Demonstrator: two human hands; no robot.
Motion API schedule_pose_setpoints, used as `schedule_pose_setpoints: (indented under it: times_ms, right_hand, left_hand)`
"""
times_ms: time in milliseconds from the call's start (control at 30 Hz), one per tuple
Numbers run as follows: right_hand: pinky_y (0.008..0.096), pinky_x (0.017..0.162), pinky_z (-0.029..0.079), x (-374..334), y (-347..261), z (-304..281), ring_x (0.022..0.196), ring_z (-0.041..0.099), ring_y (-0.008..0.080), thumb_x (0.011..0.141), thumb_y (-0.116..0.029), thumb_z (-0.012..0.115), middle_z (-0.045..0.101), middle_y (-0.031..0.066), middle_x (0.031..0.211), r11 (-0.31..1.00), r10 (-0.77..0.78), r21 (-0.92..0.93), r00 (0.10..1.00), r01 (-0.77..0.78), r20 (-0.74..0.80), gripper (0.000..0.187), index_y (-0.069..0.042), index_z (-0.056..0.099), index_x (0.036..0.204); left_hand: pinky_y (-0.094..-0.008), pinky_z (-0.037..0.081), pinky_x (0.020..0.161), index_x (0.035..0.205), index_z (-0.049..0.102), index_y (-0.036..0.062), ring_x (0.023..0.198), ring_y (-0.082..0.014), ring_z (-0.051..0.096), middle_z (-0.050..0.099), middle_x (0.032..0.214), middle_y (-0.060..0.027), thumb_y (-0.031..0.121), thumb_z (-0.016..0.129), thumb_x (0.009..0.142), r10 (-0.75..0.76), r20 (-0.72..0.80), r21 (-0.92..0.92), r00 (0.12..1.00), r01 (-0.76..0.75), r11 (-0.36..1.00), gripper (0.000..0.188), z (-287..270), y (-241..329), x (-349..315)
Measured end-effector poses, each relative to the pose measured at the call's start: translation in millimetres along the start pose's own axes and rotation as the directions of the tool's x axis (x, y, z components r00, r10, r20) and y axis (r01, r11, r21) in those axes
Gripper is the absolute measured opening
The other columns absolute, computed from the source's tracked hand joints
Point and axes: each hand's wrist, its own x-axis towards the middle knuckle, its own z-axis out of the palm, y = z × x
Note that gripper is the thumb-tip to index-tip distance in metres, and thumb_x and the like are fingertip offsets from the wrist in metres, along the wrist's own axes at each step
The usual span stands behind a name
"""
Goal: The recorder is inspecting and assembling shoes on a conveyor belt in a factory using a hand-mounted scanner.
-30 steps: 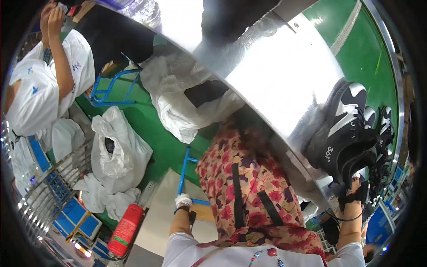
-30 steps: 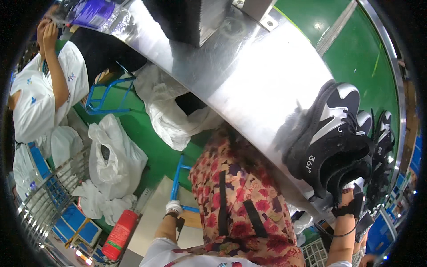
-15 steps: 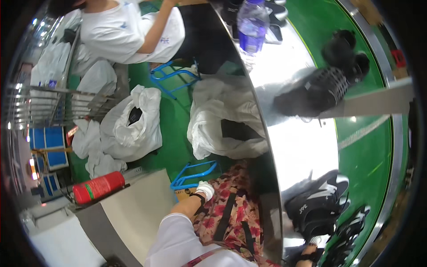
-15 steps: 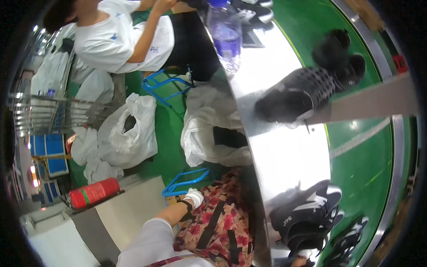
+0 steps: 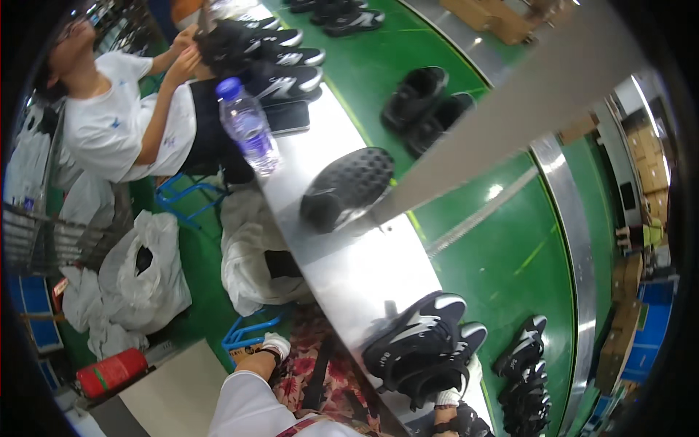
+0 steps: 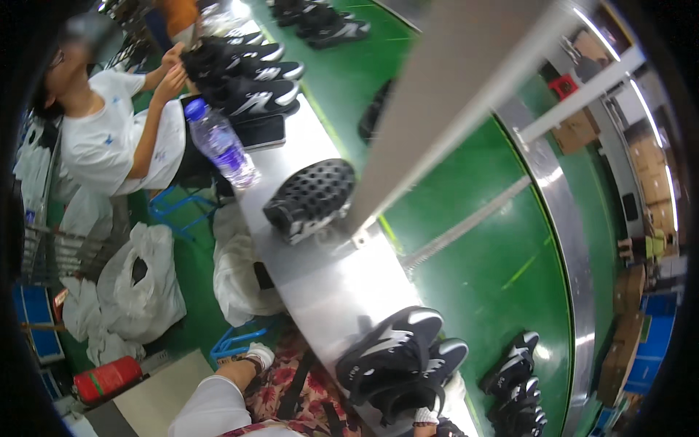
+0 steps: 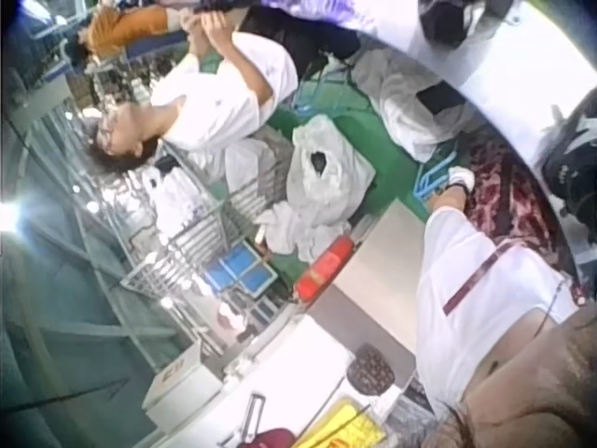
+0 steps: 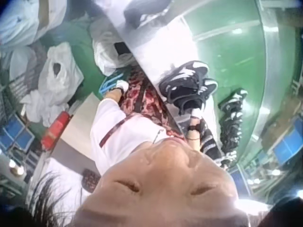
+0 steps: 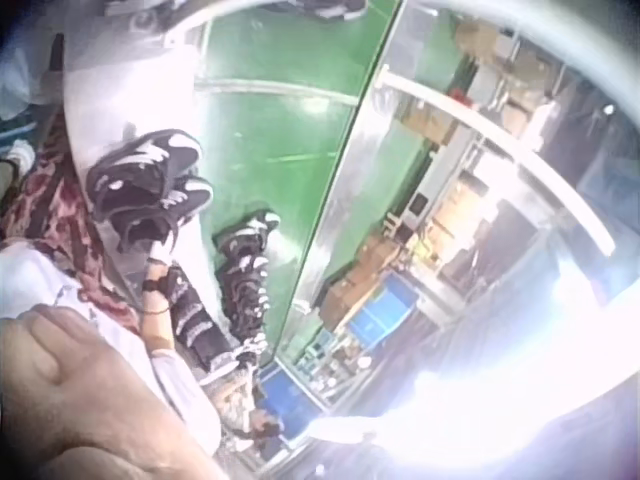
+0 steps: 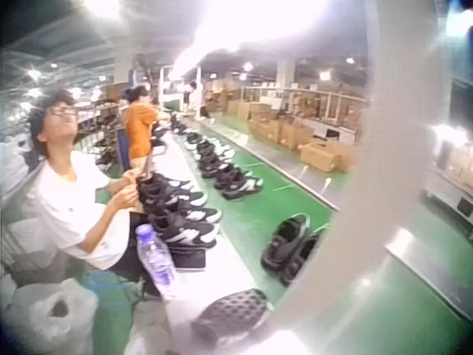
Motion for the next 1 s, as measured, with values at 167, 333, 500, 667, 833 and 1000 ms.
schedule_pose_setpoints:
  times_ms: [167, 333, 500, 667, 833, 1000]
  right_hand:
    - [0.052, 0.103, 0.042, -0.8, -2.0, -3.9, 0.112, 0.056, 0.0412, 0.082, -0.017, 0.068, 0.063, 0.0199, 0.113, 0.999, 0.041, 0.03, 0.999, -0.04, -0.028, 0.044, 0.0, 0.059, 0.121]
    - [0.0522, 0.103, 0.042, 6.2, -14.4, -9.2, 0.112, 0.055, 0.0414, 0.081, -0.017, 0.068, 0.063, 0.02, 0.113, 0.996, 0.049, 0.072, 0.998, -0.047, -0.039, 0.044, 0.0, 0.059, 0.121]
    - [0.0553, 0.107, 0.037, 18.9, -33.1, -29.5, 0.113, 0.053, 0.043, 0.077, -0.018, 0.068, 0.061, 0.0204, 0.117, 0.991, 0.105, 0.09, 0.994, -0.102, -0.035, 0.049, 0.0, 0.058, 0.121]
    - [0.0535, 0.111, 0.035, 20.9, -36.5, -37.3, 0.12, 0.052, 0.0409, 0.081, -0.016, 0.069, 0.061, 0.0187, 0.121, 0.975, 0.166, 0.15, 0.986, -0.163, -0.01, 0.045, -0.004, 0.058, 0.123]
    - [0.0557, 0.108, 0.036, 19.8, -33.8, -33.9, 0.112, 0.054, 0.0422, 0.078, -0.018, 0.068, 0.062, 0.0203, 0.114, 0.967, 0.169, 0.2, 0.984, -0.155, -0.056, 0.045, -0.001, 0.059, 0.118]
    - [0.0553, 0.106, 0.037, 33.6, -49.3, -39.6, 0.111, 0.054, 0.0416, 0.079, -0.019, 0.068, 0.062, 0.0205, 0.112, 0.951, 0.181, 0.257, 0.983, -0.17, -0.019, 0.041, -0.001, 0.059, 0.115]
  left_hand:
    - [-0.0476, 0.052, 0.091, 0.116, 0.076, 0.0188, 0.115, -0.0294, 0.068, 0.071, 0.124, -0.0078, 0.024, 0.054, 0.096, 0.027, -0.027, 0.126, 0.999, -0.023, 0.992, 0.03, -45.1, 22.7, 22.7]
    - [-0.0438, 0.058, 0.079, 0.113, 0.076, 0.0189, 0.102, -0.0283, 0.073, 0.073, 0.117, -0.0093, 0.024, 0.055, 0.094, 0.08, -0.278, 0.187, 0.957, -0.027, 0.982, 0.029, -40.1, 7.1, 73.5]
    - [-0.0459, 0.054, 0.092, 0.114, 0.073, 0.0143, 0.108, -0.0374, 0.067, 0.07, 0.116, -0.0199, 0.028, 0.045, 0.098, 0.274, -0.216, 0.037, 0.937, -0.273, 0.961, 0.035, -70.7, -25.5, 32.8]
    - [-0.0434, 0.05, 0.094, 0.157, 0.025, 0.0166, 0.103, -0.0391, 0.068, 0.071, 0.114, -0.0183, 0.016, 0.064, 0.086, 0.645, -0.413, 0.226, 0.643, -0.613, 0.757, 0.08, -88.1, -101.7, -68.3]
    - [-0.0427, 0.051, 0.095, 0.158, 0.017, 0.0169, 0.103, -0.039, 0.068, 0.071, 0.115, -0.019, 0.013, 0.068, 0.082, 0.39, -0.225, -0.001, 0.893, -0.401, 0.916, 0.091, -73.9, -96.7, -58.6]
    - [-0.042, 0.052, 0.095, 0.16, 0.01, 0.0173, 0.103, -0.0389, 0.069, 0.07, 0.116, -0.0198, 0.009, 0.071, 0.079, 0.471, -0.386, 0.115, 0.793, -0.465, 0.878, 0.102, -42.0, -121.6, -24.7]
